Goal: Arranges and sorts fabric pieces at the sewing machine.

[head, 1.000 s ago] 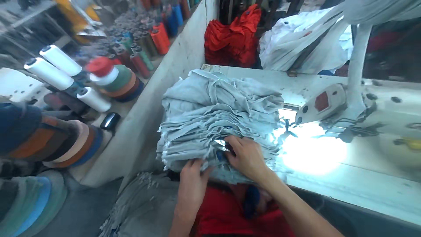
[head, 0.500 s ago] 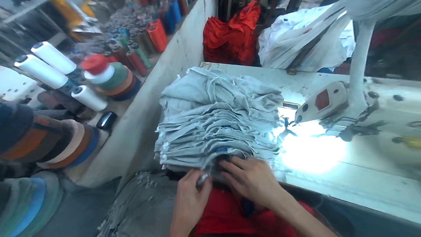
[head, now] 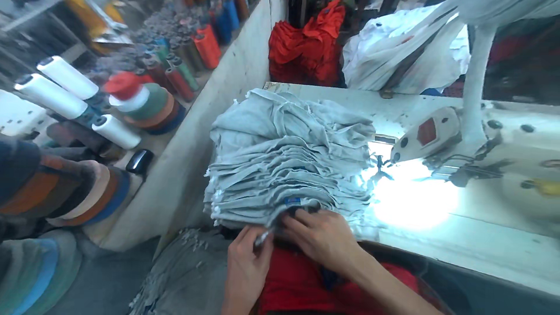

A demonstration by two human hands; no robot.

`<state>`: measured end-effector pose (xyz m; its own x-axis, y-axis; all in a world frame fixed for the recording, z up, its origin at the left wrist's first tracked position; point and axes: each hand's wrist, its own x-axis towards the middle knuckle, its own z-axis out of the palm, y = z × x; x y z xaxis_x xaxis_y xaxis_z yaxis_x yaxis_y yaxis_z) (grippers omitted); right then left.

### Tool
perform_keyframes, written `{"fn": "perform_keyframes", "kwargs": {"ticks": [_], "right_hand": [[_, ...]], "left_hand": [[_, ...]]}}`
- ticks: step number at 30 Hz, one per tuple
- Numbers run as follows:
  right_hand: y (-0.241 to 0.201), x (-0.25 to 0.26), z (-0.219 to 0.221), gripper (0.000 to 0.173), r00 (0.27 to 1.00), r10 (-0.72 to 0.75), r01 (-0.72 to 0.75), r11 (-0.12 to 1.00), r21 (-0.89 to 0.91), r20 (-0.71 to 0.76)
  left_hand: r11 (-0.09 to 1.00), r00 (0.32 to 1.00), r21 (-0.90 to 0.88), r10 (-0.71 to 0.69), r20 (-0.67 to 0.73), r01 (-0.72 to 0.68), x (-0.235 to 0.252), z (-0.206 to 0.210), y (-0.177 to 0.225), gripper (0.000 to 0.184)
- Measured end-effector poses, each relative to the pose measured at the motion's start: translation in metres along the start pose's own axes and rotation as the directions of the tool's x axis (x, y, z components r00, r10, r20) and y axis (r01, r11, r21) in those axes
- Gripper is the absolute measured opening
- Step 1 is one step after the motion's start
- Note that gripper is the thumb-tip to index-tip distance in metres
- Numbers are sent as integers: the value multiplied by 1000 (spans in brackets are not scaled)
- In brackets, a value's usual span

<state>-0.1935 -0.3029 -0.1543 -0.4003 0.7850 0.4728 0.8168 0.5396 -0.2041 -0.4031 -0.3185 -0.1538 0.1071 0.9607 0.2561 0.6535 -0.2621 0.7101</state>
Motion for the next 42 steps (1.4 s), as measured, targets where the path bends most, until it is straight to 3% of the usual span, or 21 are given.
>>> {"fn": "perform_keyframes", "kwargs": {"ticks": [6, 10, 18, 21, 25, 30, 38, 42], "right_hand": [[1, 1, 4, 17, 999, -43, 42, 997, 62, 17], [14, -9, -7, 30, 998, 64, -63, 997, 45, -22], [16, -31, -19, 35, 990, 127, -123, 990, 69, -57], [14, -33, -18, 35, 991, 124, -119, 990, 80, -56], [13, -29, -15, 35, 994, 111, -108, 991, 84, -24], [8, -12, -10, 32, 998, 62, -60, 996, 65, -33], [-3, 5, 6, 19, 1000, -14, 13, 996, 91, 14], [1, -6, 0, 28, 998, 60, -60, 995, 78, -1]], "left_hand": [[999, 999, -39, -5, 44, 6, -1, -1, 1, 13], [997, 994, -74, -19, 104, 27, -5, -1, -7, 13], [998, 992, 55, -19, -124, 26, 1, 18, 4, 19], [999, 992, 42, -11, -126, 16, 3, 24, 5, 30], [995, 986, 87, 64, -154, -51, 4, 28, 1, 22], [997, 973, -10, 71, -220, -75, 2, 19, 1, 16], [997, 980, -73, 20, -199, -36, -6, 14, 3, 14], [999, 970, -51, -16, -244, 3, -3, 19, 2, 15]]}}
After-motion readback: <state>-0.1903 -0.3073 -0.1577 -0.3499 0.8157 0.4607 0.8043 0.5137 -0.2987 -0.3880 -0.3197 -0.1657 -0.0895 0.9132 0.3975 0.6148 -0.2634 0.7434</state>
